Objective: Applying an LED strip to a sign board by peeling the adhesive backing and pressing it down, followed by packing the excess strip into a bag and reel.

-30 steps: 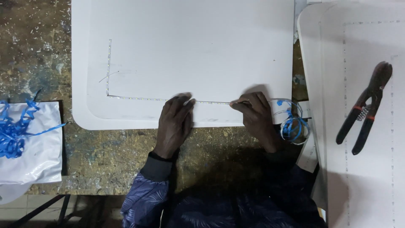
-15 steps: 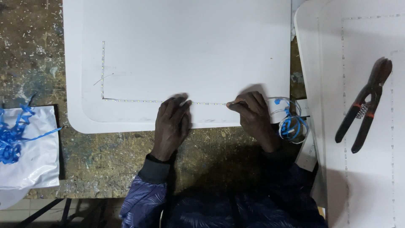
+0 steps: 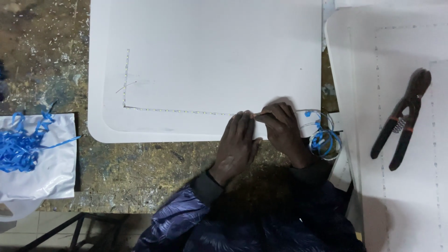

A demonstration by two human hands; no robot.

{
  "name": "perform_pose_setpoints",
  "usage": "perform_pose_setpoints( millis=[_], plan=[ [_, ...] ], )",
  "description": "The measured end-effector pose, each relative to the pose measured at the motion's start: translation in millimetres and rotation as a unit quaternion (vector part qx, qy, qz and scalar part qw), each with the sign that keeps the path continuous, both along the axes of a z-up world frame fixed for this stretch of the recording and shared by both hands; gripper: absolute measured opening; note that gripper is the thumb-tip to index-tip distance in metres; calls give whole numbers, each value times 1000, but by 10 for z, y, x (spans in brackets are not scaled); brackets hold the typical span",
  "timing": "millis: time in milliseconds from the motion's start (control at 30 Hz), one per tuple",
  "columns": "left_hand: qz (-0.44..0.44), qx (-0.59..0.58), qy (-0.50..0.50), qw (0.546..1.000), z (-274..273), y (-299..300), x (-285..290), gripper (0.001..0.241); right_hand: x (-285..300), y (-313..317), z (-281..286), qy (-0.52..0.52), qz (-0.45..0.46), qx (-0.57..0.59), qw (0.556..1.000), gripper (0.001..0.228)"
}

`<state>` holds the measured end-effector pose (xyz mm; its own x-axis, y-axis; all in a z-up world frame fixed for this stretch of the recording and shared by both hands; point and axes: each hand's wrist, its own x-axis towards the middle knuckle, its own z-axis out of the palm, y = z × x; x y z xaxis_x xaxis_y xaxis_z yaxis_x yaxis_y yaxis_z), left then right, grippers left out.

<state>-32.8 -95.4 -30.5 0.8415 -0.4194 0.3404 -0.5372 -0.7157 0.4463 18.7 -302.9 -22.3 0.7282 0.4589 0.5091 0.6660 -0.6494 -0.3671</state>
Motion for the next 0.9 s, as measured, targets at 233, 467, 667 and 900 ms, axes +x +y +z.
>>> perform_pose_setpoints(
  millis=[233, 467, 667, 900],
  plan=[
    [10, -36, -7, 999, 15, 77, 17, 70, -29, -202, 211, 8, -18, 5, 1000, 18],
    [0, -36, 83, 996, 218, 493, 9, 72, -207, -812, 130, 16, -157, -2, 987, 19],
    [108, -8, 17, 994, 154, 814, -132, 73, -424, -654, 172, 20, -234, 64, 970, 30],
    [130, -7, 17, 991, 121, 859, -97, 75, -447, -702, -178, -11, -248, 133, 959, 37]
  ],
)
